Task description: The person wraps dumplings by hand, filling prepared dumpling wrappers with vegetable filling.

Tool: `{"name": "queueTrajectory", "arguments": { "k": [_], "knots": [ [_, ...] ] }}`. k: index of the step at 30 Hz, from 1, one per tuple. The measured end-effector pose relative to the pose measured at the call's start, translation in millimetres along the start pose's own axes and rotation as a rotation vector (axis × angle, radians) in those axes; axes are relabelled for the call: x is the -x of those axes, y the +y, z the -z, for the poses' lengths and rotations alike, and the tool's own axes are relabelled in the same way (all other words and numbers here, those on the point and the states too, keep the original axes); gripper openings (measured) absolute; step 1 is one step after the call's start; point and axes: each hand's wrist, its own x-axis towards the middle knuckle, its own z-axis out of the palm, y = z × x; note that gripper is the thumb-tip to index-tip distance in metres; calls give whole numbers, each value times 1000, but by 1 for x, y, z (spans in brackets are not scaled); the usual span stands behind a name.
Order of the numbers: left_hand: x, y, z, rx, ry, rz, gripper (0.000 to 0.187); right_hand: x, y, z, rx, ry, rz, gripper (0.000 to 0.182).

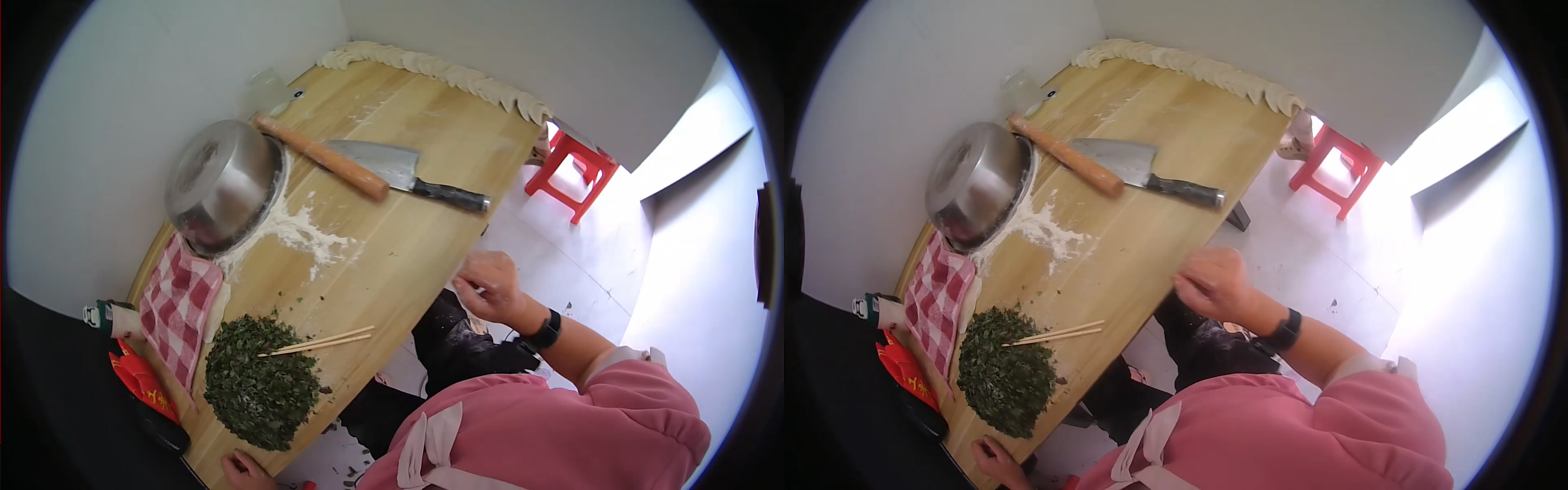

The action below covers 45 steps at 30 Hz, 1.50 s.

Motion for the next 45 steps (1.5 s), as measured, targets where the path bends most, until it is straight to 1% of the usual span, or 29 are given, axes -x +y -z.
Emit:
{"name": "queueTrajectory", "arguments": {
  "k": [2, 3, 4, 5, 6, 8, 9, 10, 11, 13, 15, 16, 17, 18, 19, 22, 23, 24, 25, 27, 29, 34, 36, 38, 40, 41, 42, 43, 45],
  "knots": [
    [1, -2, 0, -30, 1, 13, 37, 42, 6, 19, 88, 13, -141, 14],
    [1, -4, -2, -39, -11, 20, 36, 69, 15, 25, 112, 26, -283, 14],
    [8, -13, -7, 94, -90, 135, 24, 96, 24, 27, 142, 36, -451, 14],
    [7, -15, -9, 82, -57, 99, 28, 133, 46, 23, 206, 44, -560, 13],
    [8, -18, -13, 94, -34, 76, 28, 170, 62, 22, 243, -75, -789, 25],
    [9, -19, -12, 92, 31, 80, 28, 275, 111, 7, 110, -393, -1133, 42],
    [7, -17, -11, 108, 21, 67, 28, 335, 139, -4, -69, -554, -1222, 50],
    [7, -13, -11, 128, 4, 53, 28, 355, 133, -5, -274, -595, -1539, 55],
    [7, -11, -11, 119, 16, 69, 28, 372, 131, -8, -356, -681, -1679, 57],
    [5, -5, -6, 40, -80, 152, 26, 389, 132, -20, -510, -844, -1750, 47],
    [4, -7, -8, 42, -76, 158, 25, 401, 143, -19, -208, -1219, -979, 43],
    [4, -7, -9, 63, -69, 142, 24, 411, 151, -21, -210, -1255, -968, 43],
    [4, -6, -8, 43, -77, 172, 24, 435, 168, -29, -284, -1176, -872, 42],
    [3, -5, -9, 60, -85, 200, 24, 452, 179, -34, -357, -1091, -777, 52],
    [4, -5, -9, 78, -92, 227, 23, 459, 184, -34, -442, -1076, -891, 53],
    [5, -8, -6, 4, -133, 262, 23, 443, 189, -41, -466, -1131, -962, 52],
    [4, -10, -8, -59, -155, 260, 23, 422, 192, -63, -472, -1139, -997, 52],
    [6, -15, -10, -79, -173, 312, 19, 417, 190, -50, -479, -1146, -1034, 52],
    [9, -18, -15, -81, -176, 331, 19, 407, 194, -64, -484, -1160, -1068, 52],
    [7, -19, -9, -75, -191, 270, 17, 391, 191, -75, -504, -1204, -1123, 52],
    [1, -7, -4, -139, -236, 340, 14, 372, 192, -67, -535, -1223, -1183, 53],
    [3, -14, -5, -141, -254, 303, 15, 322, 238, -54, -607, -1145, -1395, 57],
    [13, -15, -9, -130, -230, 291, 16, 267, 254, -74, -610, -1098, -1477, 59],
    [13, -17, -12, -40, -115, 268, 24, 268, 267, -67, -607, -1062, -1575, 61],
    [20, -32, -22, -92, 57, 101, 25, 292, 273, -40, -614, -1018, -1765, 64],
    [15, -21, -18, -58, 9, 118, 25, 289, 279, -39, -620, -986, -1855, 65],
    [10, -11, -14, -28, -31, 136, 26, 322, 266, -13, -630, -954, -1934, 67],
    [12, -16, -10, -5, -103, 178, 26, 292, 253, 3, -674, -1061, -1818, 82],
    [10, -25, -12, 19, -154, 216, 25, 282, 258, 21, -765, -736, -1752, 80]
  ]
}}
